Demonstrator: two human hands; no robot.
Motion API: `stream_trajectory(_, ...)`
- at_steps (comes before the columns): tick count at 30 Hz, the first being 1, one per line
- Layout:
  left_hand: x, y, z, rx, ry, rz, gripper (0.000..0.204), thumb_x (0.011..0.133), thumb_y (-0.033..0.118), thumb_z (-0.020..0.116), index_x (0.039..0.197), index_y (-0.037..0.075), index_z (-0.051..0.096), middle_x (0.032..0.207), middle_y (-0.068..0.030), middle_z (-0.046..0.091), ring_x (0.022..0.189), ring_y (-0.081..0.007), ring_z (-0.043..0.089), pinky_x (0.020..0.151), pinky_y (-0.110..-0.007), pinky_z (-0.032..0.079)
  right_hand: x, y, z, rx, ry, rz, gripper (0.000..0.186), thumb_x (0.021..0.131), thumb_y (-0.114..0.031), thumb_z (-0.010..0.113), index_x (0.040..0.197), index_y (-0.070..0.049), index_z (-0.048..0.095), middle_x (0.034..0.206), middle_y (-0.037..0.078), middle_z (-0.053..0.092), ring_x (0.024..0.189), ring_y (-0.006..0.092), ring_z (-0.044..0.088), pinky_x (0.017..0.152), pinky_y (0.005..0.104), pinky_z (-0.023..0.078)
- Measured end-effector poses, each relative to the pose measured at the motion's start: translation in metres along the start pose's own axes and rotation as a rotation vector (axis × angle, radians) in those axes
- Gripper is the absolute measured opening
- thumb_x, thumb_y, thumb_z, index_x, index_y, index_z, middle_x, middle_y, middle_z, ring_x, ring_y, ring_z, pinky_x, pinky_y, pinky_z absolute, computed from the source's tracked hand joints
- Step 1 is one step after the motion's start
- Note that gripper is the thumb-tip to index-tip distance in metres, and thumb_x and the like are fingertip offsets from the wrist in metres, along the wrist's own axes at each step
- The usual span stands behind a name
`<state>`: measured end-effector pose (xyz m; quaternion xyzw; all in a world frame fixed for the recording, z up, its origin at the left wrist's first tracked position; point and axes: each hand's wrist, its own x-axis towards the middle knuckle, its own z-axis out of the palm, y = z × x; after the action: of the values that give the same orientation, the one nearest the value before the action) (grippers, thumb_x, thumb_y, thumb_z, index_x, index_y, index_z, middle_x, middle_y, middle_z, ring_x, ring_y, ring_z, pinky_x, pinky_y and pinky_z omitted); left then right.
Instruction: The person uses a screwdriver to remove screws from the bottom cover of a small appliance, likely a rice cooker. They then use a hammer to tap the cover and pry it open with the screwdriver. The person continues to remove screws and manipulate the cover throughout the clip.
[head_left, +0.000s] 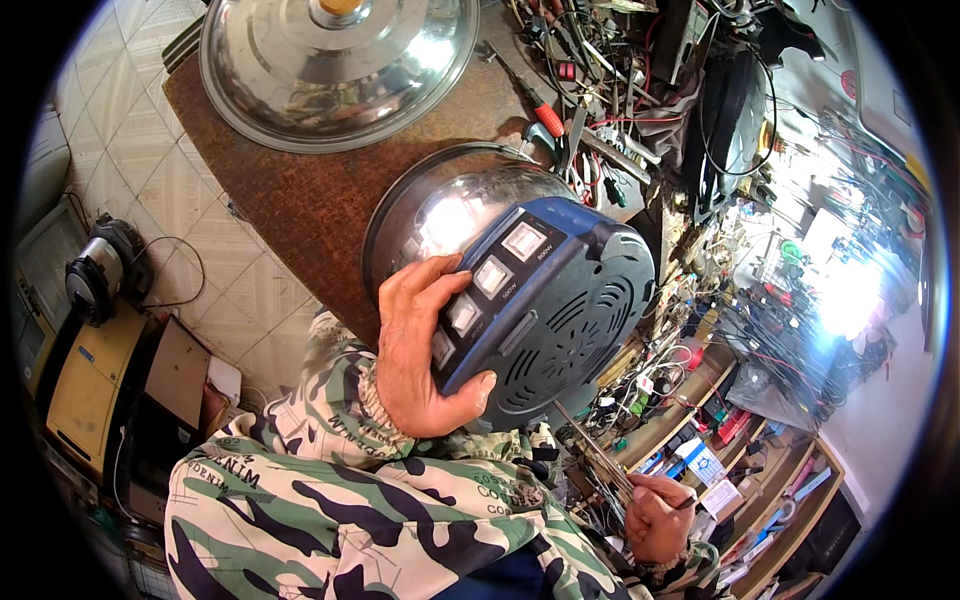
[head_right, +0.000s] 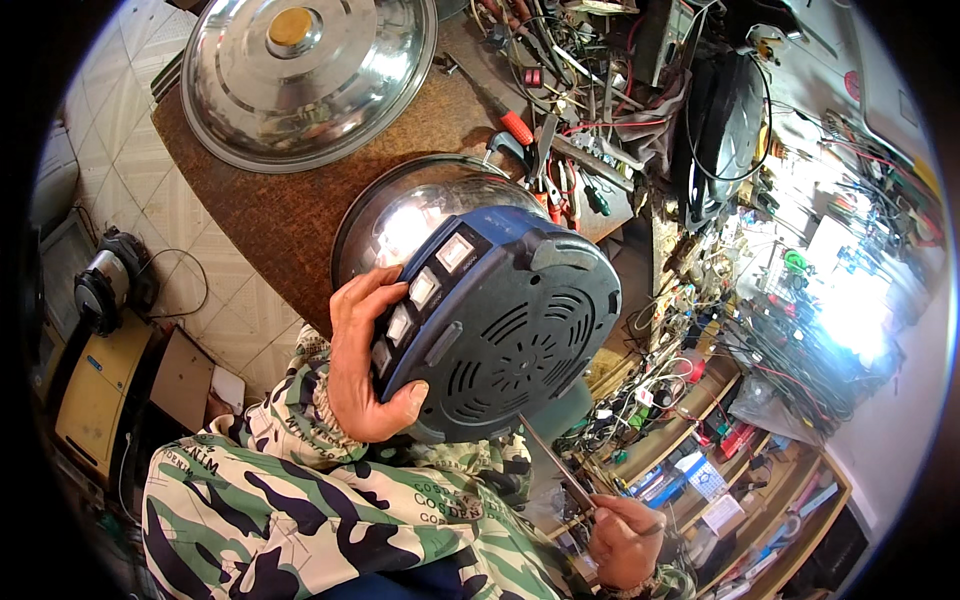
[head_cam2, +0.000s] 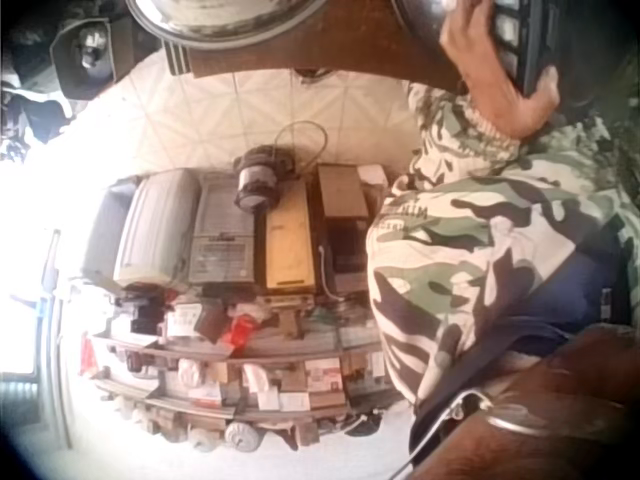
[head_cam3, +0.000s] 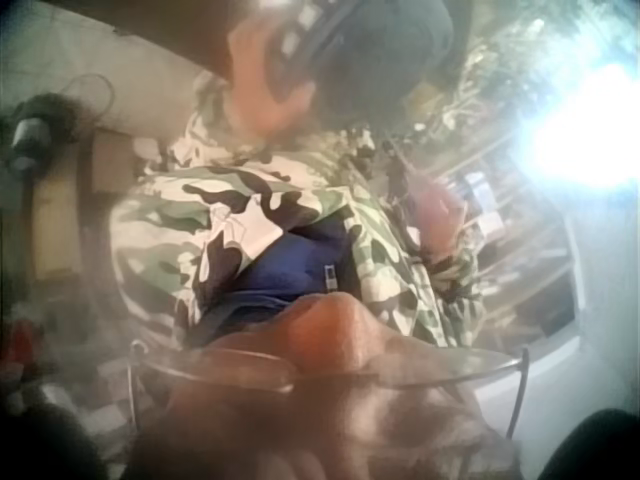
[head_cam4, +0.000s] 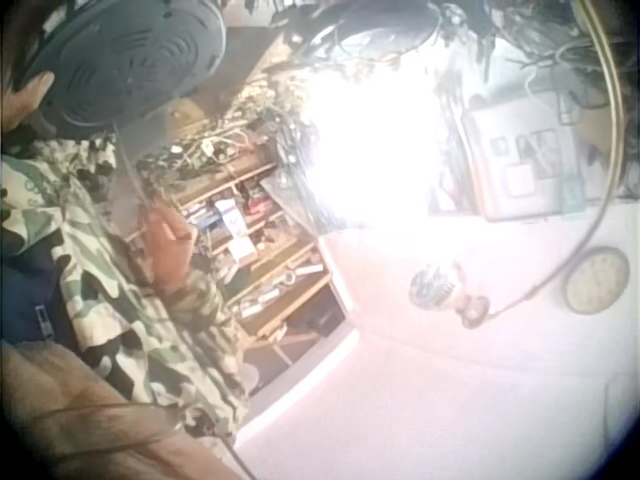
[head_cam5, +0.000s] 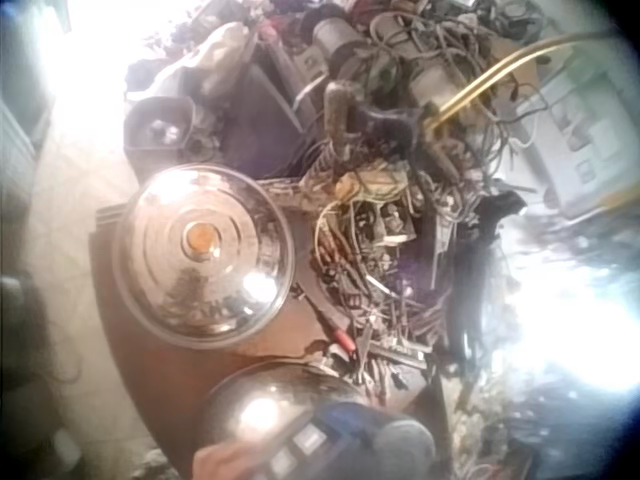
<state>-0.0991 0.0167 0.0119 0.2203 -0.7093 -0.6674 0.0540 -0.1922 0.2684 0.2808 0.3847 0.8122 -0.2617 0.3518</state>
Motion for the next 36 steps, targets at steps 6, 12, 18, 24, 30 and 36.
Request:
stream_trajectory(6, -0.002, -0.001, 0.002, 0.017, 0.011, 0.015, 0.085, 0.073, 0.036, 0.076, 0.143, -0.004, 0.049, 0.148, -0.0288, 0.046, 0.135, -0.0455, 0.042, 0.117, -0.055, 0.032, 0.000, 0.001, -0.002, 0.285, -0.104, 0.061, 0.026, 0.097, -0.012, 0.061, 0.112, 0.008, 0.068, 0.057, 0.000, 0.036, 0.041, 0.0099, 0.033, 0.038, 0.0270, 0.027)
stream_trajectory(12, -0.005, -0.005, 0.006, 0.024, 0.008, 0.058, 0.084, 0.077, 0.037, 0.073, 0.147, -0.003, 0.050, 0.152, -0.0286, 0.045, 0.138, -0.0454, 0.042, 0.118, -0.054, 0.032, 0.010, 0.012, -0.008, 0.120, -0.019, 0.024, 0.027, 0.094, -0.005, 0.065, 0.109, 0.017, 0.066, 0.060, 0.006, 0.050, 0.041, 0.0113, 0.040, 0.038, 0.0292, 0.029)
stream_trajectory(18, -0.006, -0.008, 0.009, 0.029, 0.000, 0.062, 0.083, 0.086, 0.044, 0.066, 0.148, -0.007, 0.046, 0.153, -0.0302, 0.043, 0.140, -0.0440, 0.041, 0.119, -0.053, 0.030, 0.009, 0.003, -0.005, 0.223, -0.060, 0.079, 0.026, 0.096, -0.007, 0.065, 0.109, 0.015, 0.065, 0.056, 0.004, 0.043, 0.041, 0.0111, 0.036, 0.038, 0.0283, 0.027)
stream_trajectory(24, -0.010, -0.011, 0.010, 0.001, -0.010, -0.002, 0.087, 0.088, 0.047, 0.065, 0.150, -0.009, 0.043, 0.155, -0.0310, 0.040, 0.143, -0.0428, 0.039, 0.120, -0.052, 0.028, 0.006, 0.012, -0.006, -0.087, -0.062, -0.047, 0.021, 0.098, -0.004, 0.063, 0.110, 0.013, 0.068, 0.063, 0.005, 0.058, 0.047, 0.0088, 0.047, 0.045, 0.0256, 0.033)
stream_trajectory(30, -0.011, -0.007, 0.008, -0.017, -0.026, -0.013, 0.089, 0.088, 0.051, 0.065, 0.150, -0.009, 0.044, 0.155, -0.0307, 0.040, 0.143, -0.0416, 0.039, 0.120, -0.051, 0.028, -0.002, 0.012, 0.000, -0.229, -0.004, -0.113, 0.020, 0.096, -0.007, 0.064, 0.105, 0.010, 0.072, 0.063, 0.005, 0.058, 0.047, 0.0091, 0.046, 0.045, 0.0276, 0.031)
stream_trajectory(36, -0.011, -0.016, 0.006, -0.022, -0.023, -0.010, 0.092, 0.086, 0.055, 0.067, 0.149, -0.009, 0.045, 0.153, -0.0323, 0.041, 0.143, -0.0413, 0.040, 0.120, -0.051, 0.029, -0.007, 0.000, -0.003, -0.593, -0.087, -0.291, 0.021, 0.093, 0.000, 0.066, 0.109, 0.010, 0.075, 0.087, 0.012, 0.076, 0.076, 0.0125, 0.068, 0.071, 0.0259, 0.052)
